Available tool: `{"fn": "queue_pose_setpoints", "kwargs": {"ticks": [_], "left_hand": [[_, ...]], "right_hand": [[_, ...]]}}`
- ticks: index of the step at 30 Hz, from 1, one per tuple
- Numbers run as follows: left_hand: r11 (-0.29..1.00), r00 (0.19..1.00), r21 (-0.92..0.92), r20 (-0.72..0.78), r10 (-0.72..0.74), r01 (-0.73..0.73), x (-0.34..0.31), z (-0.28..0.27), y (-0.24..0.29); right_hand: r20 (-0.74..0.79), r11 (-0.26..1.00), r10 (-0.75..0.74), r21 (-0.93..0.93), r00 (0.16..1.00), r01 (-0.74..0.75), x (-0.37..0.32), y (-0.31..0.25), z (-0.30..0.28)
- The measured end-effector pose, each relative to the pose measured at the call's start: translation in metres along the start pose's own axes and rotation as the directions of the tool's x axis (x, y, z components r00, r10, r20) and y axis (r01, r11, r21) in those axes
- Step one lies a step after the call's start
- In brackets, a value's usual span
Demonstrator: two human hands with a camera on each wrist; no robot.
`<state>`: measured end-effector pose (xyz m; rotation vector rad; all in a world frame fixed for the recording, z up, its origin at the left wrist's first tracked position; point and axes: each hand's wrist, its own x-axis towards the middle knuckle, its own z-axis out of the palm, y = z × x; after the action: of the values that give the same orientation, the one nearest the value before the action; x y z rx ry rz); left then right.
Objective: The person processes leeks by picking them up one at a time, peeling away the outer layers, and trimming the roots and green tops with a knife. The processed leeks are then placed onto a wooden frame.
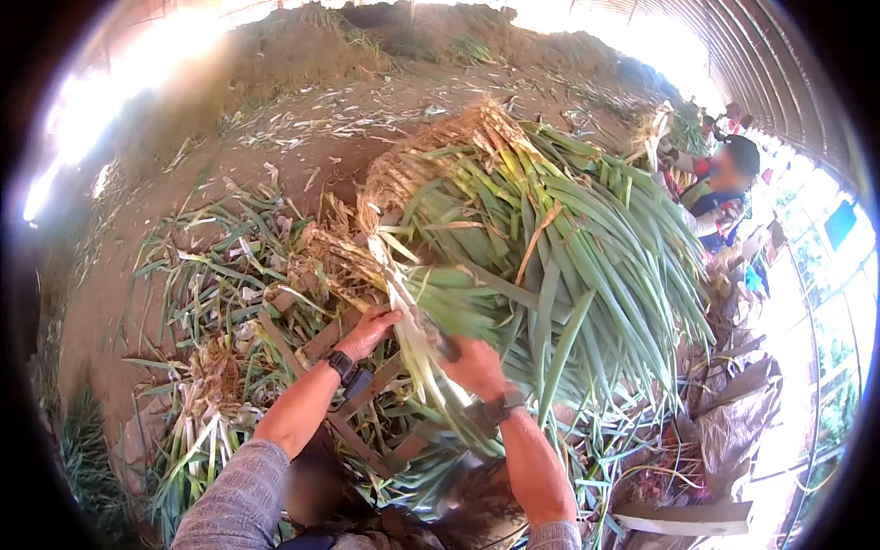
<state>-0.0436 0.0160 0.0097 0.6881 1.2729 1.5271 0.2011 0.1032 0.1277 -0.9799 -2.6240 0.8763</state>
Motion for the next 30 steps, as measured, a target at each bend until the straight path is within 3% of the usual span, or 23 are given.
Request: {"fn": "queue_pose_setpoints", "kwargs": {"ticks": [2,3,4,6,9,13,16,17,18,19,20,21,22,23,24,25,27,30], "left_hand": [[0.999,0.995,0.022,-0.084,0.049,-0.047,0.005,-0.006,-0.008],[1.0,0.995,0.019,-0.104,-0.003,0.005,0.001,-0.006,0.004],[0.995,0.99,0.014,-0.099,0.098,-0.097,-0.003,0.0,0.014],[0.982,0.977,0.177,-0.188,0.101,-0.067,0.01,-0.017,0.001],[0.952,0.969,0.298,-0.202,0.14,-0.075,0.005,-0.008,0.014],[0.904,0.939,0.348,-0.144,0.314,-0.248,0.003,0.013,0.021],[0.867,0.953,0.434,-0.054,0.298,-0.247,-0.007,0.026,0.038],[0.843,0.922,0.415,-0.027,0.386,-0.341,-0.007,0.029,0.04],[0.841,0.922,0.42,-0.021,0.386,-0.342,-0.012,0.033,0.052],[0.835,0.921,0.5,-0.166,0.353,-0.23,-0.021,0.038,0.075],[0.823,0.892,0.559,-0.315,0.324,-0.102,-0.025,0.039,0.091],[0.779,0.816,0.477,-0.192,0.545,-0.408,-0.011,0.01,0.086],[0.775,0.829,0.593,-0.305,0.47,-0.221,-0.012,0.0,0.11],[0.485,0.755,0.842,-0.154,0.637,-0.237,0.014,-0.053,0.095],[0.191,0.618,0.956,-0.012,0.786,-0.224,0.006,-0.049,0.114],[0.194,0.769,0.981,-0.112,0.63,-0.016,-0.005,-0.054,0.131],[0.323,0.816,0.946,-0.2,0.542,0.018,-0.015,-0.092,0.148],[0.086,0.791,0.982,-0.185,0.584,0.166,-0.026,-0.126,0.186]], "right_hand": [[0.007,1.0,-0.014,-0.002,1.0,0.014,-0.001,0.002,-0.001],[0.01,1.0,-0.003,0.001,1.0,0.003,-0.003,0.008,0.001],[0.02,1.0,0.004,0.018,1.0,-0.005,-0.004,0.017,0.002],[0.025,0.999,0.006,0.034,1.0,-0.007,0.0,0.031,0.01],[0.179,0.987,0.045,0.147,0.983,-0.072,-0.005,0.045,0.03],[0.258,0.936,0.067,0.318,0.964,-0.15,-0.009,0.046,0.041],[0.237,0.93,0.003,0.356,0.972,-0.09,-0.01,0.049,0.044],[0.226,0.937,-0.038,0.347,0.973,-0.044,-0.01,0.053,0.048],[0.217,0.941,-0.079,0.337,0.973,0.001,-0.01,0.057,0.051],[0.21,0.94,-0.084,0.341,0.974,0.008,-0.009,0.05,0.038],[0.246,0.931,0.019,0.35,0.969,-0.107,-0.013,0.034,0.017],[0.288,0.91,0.119,0.352,0.95,-0.22,-0.016,0.024,0.002],[0.294,0.912,0.109,0.351,0.95,-0.213,-0.017,0.025,-0.003],[0.226,0.948,0.027,0.303,0.974,-0.097,-0.019,0.027,-0.006],[0.157,0.968,-0.062,0.25,0.986,0.021,-0.02,0.027,-0.009],[0.123,0.974,-0.124,0.206,0.985,0.096,-0.021,0.019,-0.014],[0.118,0.971,-0.161,0.197,0.98,0.136,-0.027,0.016,-0.017],[0.085,0.944,-0.248,0.244,0.965,0.221,-0.03,0.009,-0.021]]}}
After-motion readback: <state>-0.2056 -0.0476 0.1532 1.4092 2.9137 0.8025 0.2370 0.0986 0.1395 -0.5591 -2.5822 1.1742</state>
